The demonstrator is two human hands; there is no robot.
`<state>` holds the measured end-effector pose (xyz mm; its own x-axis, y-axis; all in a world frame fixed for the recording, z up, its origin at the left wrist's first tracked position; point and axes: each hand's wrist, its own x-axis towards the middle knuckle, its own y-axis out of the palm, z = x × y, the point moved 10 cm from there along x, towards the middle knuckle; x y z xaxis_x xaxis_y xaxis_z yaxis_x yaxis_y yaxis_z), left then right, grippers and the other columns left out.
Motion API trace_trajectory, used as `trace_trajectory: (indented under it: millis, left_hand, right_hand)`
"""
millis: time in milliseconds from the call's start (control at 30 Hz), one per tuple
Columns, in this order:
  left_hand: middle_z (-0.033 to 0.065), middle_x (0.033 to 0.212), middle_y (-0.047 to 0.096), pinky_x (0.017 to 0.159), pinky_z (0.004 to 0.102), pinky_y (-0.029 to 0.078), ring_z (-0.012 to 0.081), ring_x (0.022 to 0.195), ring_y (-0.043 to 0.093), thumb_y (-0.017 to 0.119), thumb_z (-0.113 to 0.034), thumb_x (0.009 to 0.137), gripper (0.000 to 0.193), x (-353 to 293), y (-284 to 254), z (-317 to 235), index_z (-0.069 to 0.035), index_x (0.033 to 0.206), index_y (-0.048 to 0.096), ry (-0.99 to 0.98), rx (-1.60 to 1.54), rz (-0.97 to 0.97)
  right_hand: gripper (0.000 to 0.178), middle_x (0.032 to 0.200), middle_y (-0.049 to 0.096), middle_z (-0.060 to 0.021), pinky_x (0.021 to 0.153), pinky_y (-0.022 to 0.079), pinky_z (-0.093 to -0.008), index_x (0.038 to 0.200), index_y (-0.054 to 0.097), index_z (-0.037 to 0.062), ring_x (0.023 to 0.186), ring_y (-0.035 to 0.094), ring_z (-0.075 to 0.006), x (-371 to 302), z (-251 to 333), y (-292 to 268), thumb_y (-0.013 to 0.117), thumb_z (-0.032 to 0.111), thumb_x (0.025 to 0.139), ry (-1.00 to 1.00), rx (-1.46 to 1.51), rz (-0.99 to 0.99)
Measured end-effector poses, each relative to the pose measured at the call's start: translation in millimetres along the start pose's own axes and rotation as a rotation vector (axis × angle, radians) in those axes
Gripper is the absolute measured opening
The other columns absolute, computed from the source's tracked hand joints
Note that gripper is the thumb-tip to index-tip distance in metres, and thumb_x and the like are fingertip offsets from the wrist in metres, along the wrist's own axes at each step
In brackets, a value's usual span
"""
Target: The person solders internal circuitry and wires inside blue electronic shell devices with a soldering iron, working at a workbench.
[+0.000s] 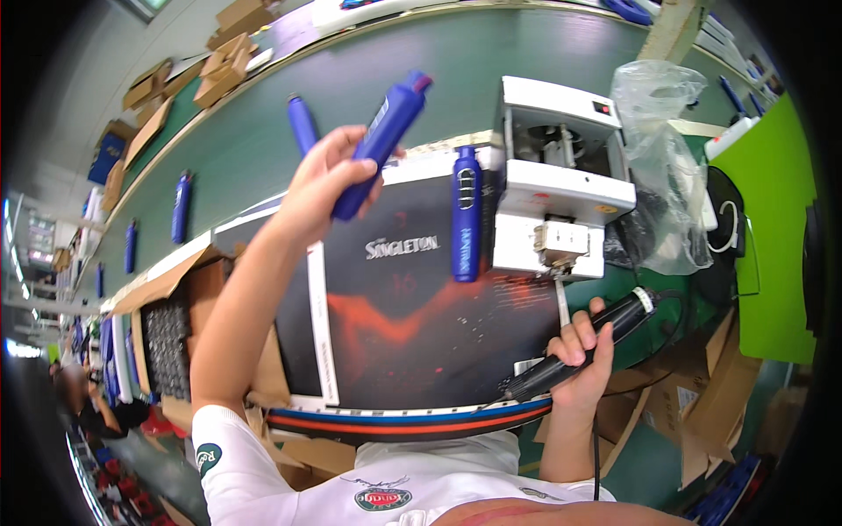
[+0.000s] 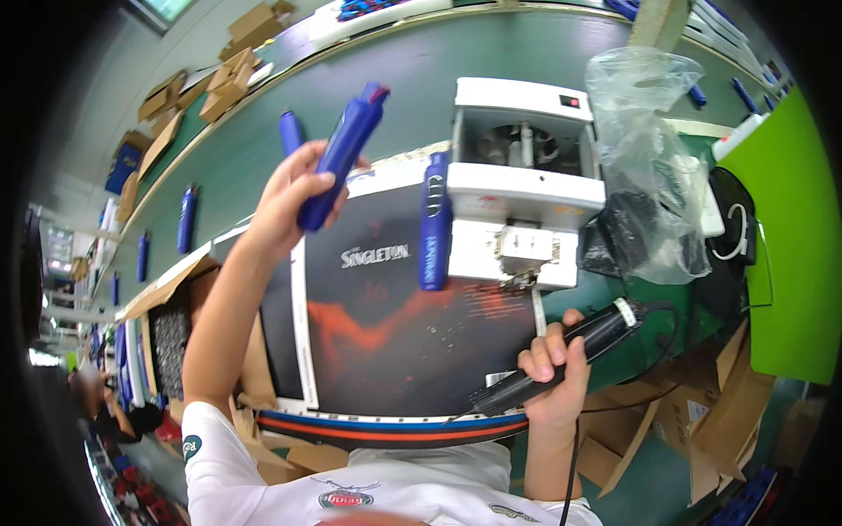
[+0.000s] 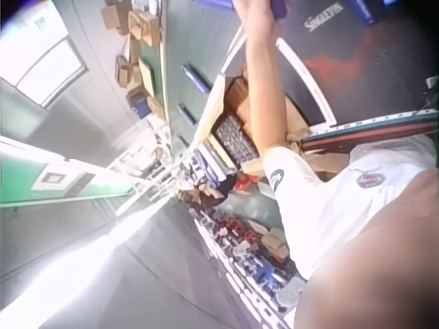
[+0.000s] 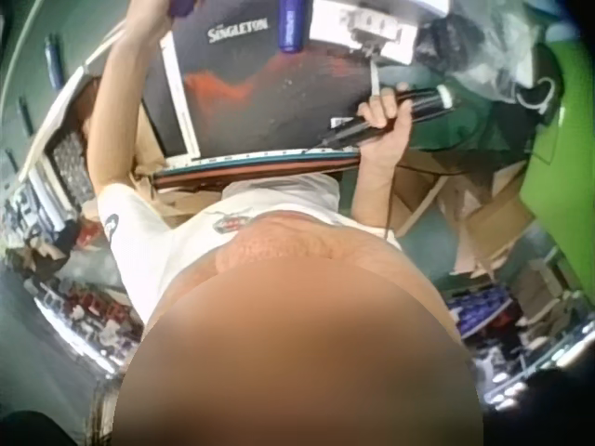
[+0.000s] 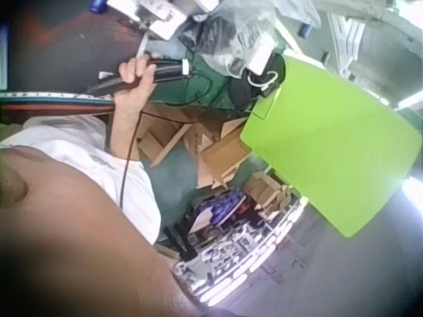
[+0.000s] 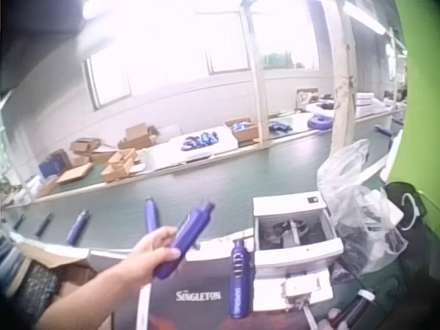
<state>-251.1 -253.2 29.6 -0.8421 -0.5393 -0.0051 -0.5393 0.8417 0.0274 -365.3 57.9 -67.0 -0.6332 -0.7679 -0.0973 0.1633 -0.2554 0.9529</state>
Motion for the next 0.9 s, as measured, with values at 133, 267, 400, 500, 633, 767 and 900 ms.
trace_trajectory:
  millis: [133,267,400,500,633,767,900]
  left_hand:
    - [0.0106,0.102,0.065,0.075,0.0293,0.052,0.0168,0.084,0.062,0.065,-0.015,0.090,0.043,-116,20,-4,0.004,0.128,0.054,-0.116,0.314,-0.183]
    - [0.0148,0.111,0.057,0.072,0.0364,0.051,0.0277,0.086,0.062,0.080,-0.001,0.070,0.061,-181,68,-16,-0.013,0.128,0.062,0.208,0.942,-0.194]
    - [0.0139,0.116,0.055,0.072,0.0366,0.050,0.0271,0.084,0.060,0.078,-0.001,0.070,0.058,-196,91,5,-0.010,0.126,0.064,0.314,1.218,-0.159]
    - [0.0119,0.108,0.060,0.077,0.0384,0.048,0.0293,0.089,0.060,0.076,-0.003,0.070,0.055,-202,103,12,-0.014,0.123,0.066,0.440,1.305,-0.123]
    - [0.0117,0.108,0.061,0.083,0.0402,0.047,0.0293,0.094,0.060,0.074,-0.003,0.072,0.051,-207,101,17,-0.013,0.122,0.067,0.448,1.278,-0.129]
    - [0.0124,0.109,0.062,0.086,0.0396,0.047,0.0305,0.098,0.060,0.073,-0.006,0.075,0.048,-205,105,12,-0.013,0.123,0.067,0.464,1.219,-0.128]
    - [0.0114,0.108,0.063,0.084,0.0398,0.046,0.0283,0.093,0.062,0.073,-0.009,0.076,0.047,-206,101,16,-0.015,0.122,0.067,0.444,1.219,-0.178]
  right_hand:
    - [0.036,0.084,0.042,-0.0004,0.070,0.041,-0.0278,0.130,0.043,0.0069,0.071,0.044,-0.0117,-5,11,3,0.052,0.028,0.102,-0.065,-0.024,0.066]
    - [0.047,0.108,0.046,-0.0080,0.097,0.041,-0.0361,0.136,0.036,0.0009,0.096,0.051,-0.0214,4,8,16,0.050,0.029,0.102,-0.119,-0.083,0.083]
    - [0.055,0.116,0.052,-0.0105,0.110,0.039,-0.0442,0.139,0.035,0.0037,0.113,0.054,-0.0257,0,28,25,0.052,0.040,0.101,-0.254,-0.327,0.050]
    - [0.059,0.110,0.053,-0.0094,0.103,0.045,-0.0427,0.139,0.037,0.0055,0.108,0.056,-0.0236,-12,50,67,0.055,0.045,0.098,-0.404,-0.392,0.157]
    - [0.060,0.089,0.051,-0.0044,0.071,0.047,-0.0306,0.134,0.043,0.0077,0.075,0.054,-0.0136,-14,70,117,0.056,0.052,0.096,-0.392,-0.414,0.593]
    - [0.069,0.070,0.048,0.0001,0.052,0.037,-0.0273,0.131,0.047,0.0098,0.053,0.043,-0.0121,-5,73,151,0.045,0.068,0.093,-0.476,-0.443,0.583]
    - [0.069,0.066,0.046,0.0036,0.054,0.035,-0.0256,0.116,0.056,0.0128,0.052,0.042,-0.0100,10,64,194,0.051,0.074,0.085,-0.539,-0.563,0.659]
